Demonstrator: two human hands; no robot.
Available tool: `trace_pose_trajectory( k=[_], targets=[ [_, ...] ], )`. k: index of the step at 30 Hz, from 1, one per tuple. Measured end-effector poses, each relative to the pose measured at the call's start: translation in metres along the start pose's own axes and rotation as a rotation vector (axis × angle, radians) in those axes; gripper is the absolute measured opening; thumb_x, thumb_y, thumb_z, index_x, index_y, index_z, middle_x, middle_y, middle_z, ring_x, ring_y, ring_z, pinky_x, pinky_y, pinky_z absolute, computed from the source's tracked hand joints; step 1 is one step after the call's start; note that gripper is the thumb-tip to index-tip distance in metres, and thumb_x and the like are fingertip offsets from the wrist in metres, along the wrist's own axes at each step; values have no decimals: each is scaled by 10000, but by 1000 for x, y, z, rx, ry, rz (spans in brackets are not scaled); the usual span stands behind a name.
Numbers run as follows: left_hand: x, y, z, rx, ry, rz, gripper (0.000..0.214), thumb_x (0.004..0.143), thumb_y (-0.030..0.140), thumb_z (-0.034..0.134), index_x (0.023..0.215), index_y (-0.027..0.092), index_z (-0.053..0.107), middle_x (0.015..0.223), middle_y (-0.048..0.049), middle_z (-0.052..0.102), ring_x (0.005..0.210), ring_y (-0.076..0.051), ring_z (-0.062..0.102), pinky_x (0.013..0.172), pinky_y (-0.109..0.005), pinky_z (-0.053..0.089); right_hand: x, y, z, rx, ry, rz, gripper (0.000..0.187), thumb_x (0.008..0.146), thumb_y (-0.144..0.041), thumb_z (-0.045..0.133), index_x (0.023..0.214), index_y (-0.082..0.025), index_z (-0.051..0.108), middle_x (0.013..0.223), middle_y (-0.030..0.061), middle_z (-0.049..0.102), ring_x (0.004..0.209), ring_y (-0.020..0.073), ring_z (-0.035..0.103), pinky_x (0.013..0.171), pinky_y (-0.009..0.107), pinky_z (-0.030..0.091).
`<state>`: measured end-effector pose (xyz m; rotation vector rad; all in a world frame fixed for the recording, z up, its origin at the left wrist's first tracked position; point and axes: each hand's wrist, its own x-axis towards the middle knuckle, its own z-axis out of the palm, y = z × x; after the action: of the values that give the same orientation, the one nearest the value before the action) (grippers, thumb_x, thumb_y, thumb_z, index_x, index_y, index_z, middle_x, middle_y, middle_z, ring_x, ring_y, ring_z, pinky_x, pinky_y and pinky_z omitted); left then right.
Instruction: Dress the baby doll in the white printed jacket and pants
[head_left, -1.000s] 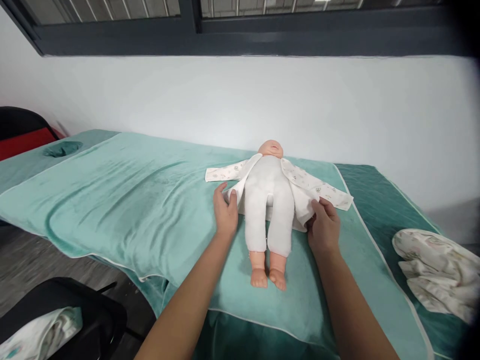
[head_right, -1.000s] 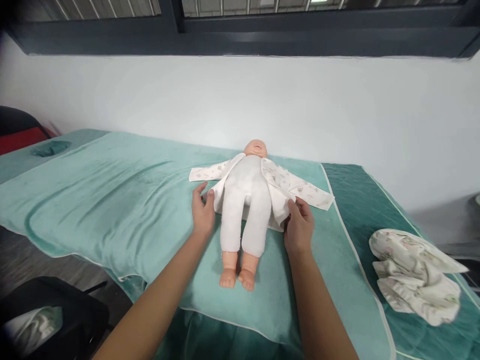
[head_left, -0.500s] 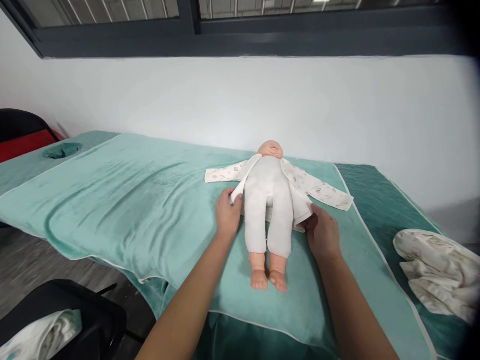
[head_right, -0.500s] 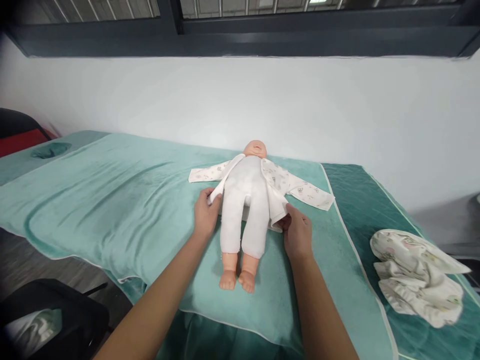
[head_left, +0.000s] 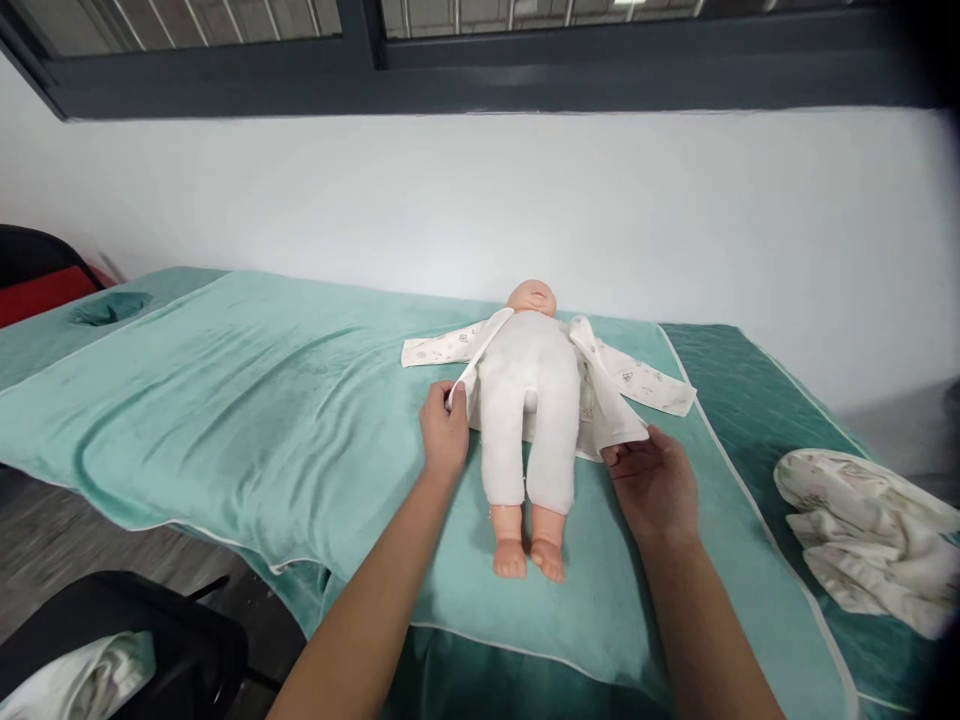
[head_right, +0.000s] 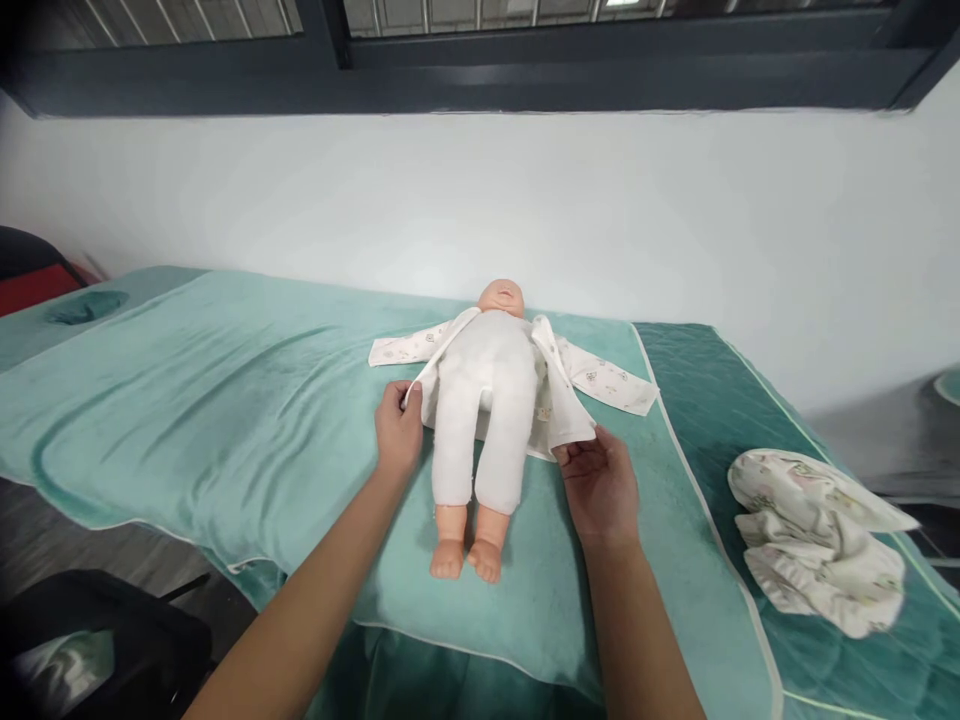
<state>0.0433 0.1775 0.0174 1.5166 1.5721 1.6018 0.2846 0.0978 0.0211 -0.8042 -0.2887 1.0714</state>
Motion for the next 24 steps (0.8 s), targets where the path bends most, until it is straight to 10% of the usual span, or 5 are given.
trace_pose_trajectory(
  k=[18, 24],
  targets=[
    [6, -3, 3, -33, 17, -25, 129, 884, 310, 549, 949, 204, 581, 889, -12, 633, 819, -165, 587, 749, -280, 457, -46, 8, -18, -92, 6, -84, 150, 795, -336, 743, 836, -194, 715, 875, 5, 658, 791, 104, 617, 726, 216, 554],
    [8, -5, 5, -32, 11, 0, 125, 874, 296, 560, 957, 206, 581, 896, -10, 628, 835, -165, 584, 759, -279, 454, -68, -11, -38, -672, -88, -253, 160, 866, -377, 655, 923, -234, 698, 1051, 51, 687, 965, 198, 631, 857, 351, 517]
  ],
)
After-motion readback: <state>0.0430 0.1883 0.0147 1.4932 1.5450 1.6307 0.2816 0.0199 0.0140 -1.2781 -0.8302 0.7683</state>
